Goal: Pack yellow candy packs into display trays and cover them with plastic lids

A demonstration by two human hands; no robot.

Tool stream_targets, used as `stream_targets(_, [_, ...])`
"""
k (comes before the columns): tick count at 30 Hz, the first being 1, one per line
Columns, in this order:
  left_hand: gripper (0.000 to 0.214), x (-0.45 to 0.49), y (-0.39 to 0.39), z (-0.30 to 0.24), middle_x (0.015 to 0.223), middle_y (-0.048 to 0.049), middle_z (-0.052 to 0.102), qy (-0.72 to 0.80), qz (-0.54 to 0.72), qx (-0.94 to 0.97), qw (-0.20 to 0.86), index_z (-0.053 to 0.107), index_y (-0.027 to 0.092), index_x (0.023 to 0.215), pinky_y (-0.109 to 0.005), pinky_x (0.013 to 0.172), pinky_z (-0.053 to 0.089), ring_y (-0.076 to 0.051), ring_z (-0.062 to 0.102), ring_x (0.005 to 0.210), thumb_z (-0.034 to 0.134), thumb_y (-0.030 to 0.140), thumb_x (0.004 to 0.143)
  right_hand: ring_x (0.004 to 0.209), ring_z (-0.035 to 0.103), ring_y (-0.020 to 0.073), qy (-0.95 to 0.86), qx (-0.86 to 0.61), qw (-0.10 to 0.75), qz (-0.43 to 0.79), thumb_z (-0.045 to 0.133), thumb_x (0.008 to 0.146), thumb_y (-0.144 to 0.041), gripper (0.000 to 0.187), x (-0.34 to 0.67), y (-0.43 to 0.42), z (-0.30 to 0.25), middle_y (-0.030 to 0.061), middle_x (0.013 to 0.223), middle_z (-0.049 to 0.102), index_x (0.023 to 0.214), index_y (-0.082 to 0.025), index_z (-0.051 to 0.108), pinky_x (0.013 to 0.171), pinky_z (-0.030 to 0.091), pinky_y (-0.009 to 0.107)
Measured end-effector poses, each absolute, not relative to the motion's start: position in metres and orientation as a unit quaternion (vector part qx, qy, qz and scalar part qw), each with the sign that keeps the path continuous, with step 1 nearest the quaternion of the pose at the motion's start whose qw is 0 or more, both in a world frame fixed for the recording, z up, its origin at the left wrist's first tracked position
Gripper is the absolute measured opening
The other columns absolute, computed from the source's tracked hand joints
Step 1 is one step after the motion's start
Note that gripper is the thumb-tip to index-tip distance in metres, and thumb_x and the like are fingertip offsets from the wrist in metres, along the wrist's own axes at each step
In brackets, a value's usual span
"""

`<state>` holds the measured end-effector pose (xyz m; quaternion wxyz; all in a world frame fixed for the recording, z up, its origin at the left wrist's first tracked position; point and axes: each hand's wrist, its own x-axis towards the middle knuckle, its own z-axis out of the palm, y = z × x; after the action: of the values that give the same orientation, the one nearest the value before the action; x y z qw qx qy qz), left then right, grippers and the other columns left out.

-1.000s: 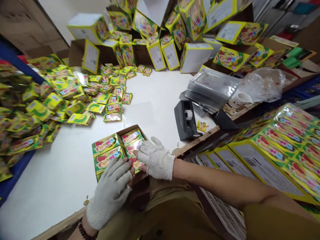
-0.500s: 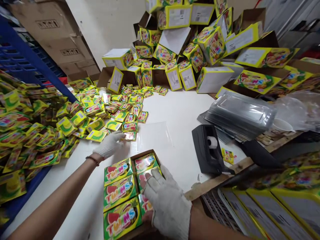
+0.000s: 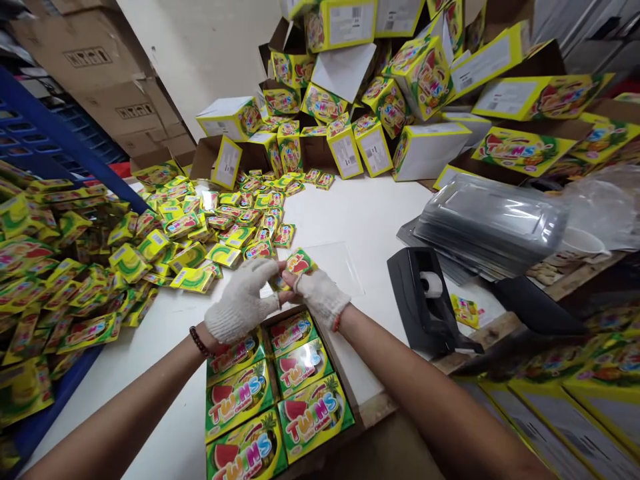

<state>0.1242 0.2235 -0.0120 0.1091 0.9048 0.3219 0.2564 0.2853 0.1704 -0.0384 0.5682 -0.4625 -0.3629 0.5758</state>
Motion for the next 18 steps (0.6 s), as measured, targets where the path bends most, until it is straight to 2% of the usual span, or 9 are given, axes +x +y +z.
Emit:
stream_targets(2, [0.028,0.126,0.236,-0.014,0.101,-0.006,0.066,0.341,0.215,0.905,0.133,0.062,0.02,0.106,-0.032,0.087,0.047,-0.019,0.059,0.095,0.048,0.04,0.092,0.08,0.067,0.0209,-0.298,-0.463,0.59,0.591,0.074,0.064,-0.049,0.049,0.284,0.188,-0.05,0.0079,0.095,0.07,0.099,-0.018,0.058,0.068,0.056,0.033])
stream_targets(4, [0.025,0.124,0.264,-0.025,0.105,-0.0083,0.064,0.426,0.163,0.884,0.107,0.062,0.019,0.101,-0.034,0.089,0.046,-0.021,0.058,0.101,0.043,0.034,0.093,0.081,0.066,0.0199,-0.285,-0.511,0.599,0.547,0.076,0.061,-0.046,0.05,0.289,0.196,-0.061,0.0064,0.096,0.069,0.099,-0.019,0.057,0.072,0.056,0.034])
stream_targets(6, [0.019,0.12,0.294,-0.038,0.11,-0.0114,0.063,0.494,0.115,0.859,0.068,0.061,0.018,0.099,-0.038,0.093,0.044,-0.026,0.056,0.107,0.051,0.027,0.086,0.084,0.066,0.0205,-0.307,-0.556,0.591,0.497,0.075,0.065,-0.046,0.049,0.299,0.197,-0.07,0.006,0.098,0.07,0.102,-0.02,0.058,0.075,0.056,0.035])
stream_targets(9, [0.033,0.118,0.325,-0.056,0.112,-0.0134,0.062,0.528,0.09,0.842,0.065,0.06,0.019,0.102,-0.042,0.095,0.041,-0.032,0.054,0.111,0.064,0.02,0.07,0.086,0.067,0.0215,-0.338,-0.582,0.57,0.471,0.069,0.073,-0.049,0.043,0.309,0.198,-0.078,0.0059,0.098,0.071,0.104,-0.022,0.06,0.076,0.057,0.036])
stream_targets(12, [0.033,0.12,0.329,-0.064,0.1,-0.0127,0.063,0.564,0.093,0.817,0.084,0.058,0.019,0.096,-0.042,0.087,0.043,-0.033,0.057,0.102,0.069,0.028,0.066,0.085,0.067,0.0206,-0.359,-0.584,0.552,0.475,0.066,0.076,-0.048,0.039,0.308,0.204,-0.078,0.0055,0.097,0.071,0.104,-0.021,0.061,0.077,0.057,0.035])
stream_targets(15, [0.018,0.125,0.314,-0.06,0.084,-0.0068,0.063,0.578,0.113,0.797,0.132,0.055,0.019,0.086,-0.033,0.073,0.046,-0.023,0.06,0.083,0.055,0.036,0.08,0.084,0.067,0.0191,-0.373,-0.576,0.538,0.489,0.066,0.078,-0.046,0.038,0.299,0.215,-0.07,0.0044,0.093,0.072,0.105,-0.02,0.062,0.079,0.056,0.034])
stream_targets(18, [0.025,0.131,0.293,-0.045,0.082,-0.0032,0.062,0.566,0.151,0.791,0.173,0.053,0.019,0.09,-0.027,0.067,0.045,-0.015,0.057,0.074,0.032,0.032,0.092,0.086,0.066,0.0191,-0.387,-0.582,0.534,0.475,0.068,0.078,-0.046,0.037,0.285,0.224,-0.058,0.0038,0.092,0.072,0.103,-0.021,0.064,0.082,0.055,0.034])
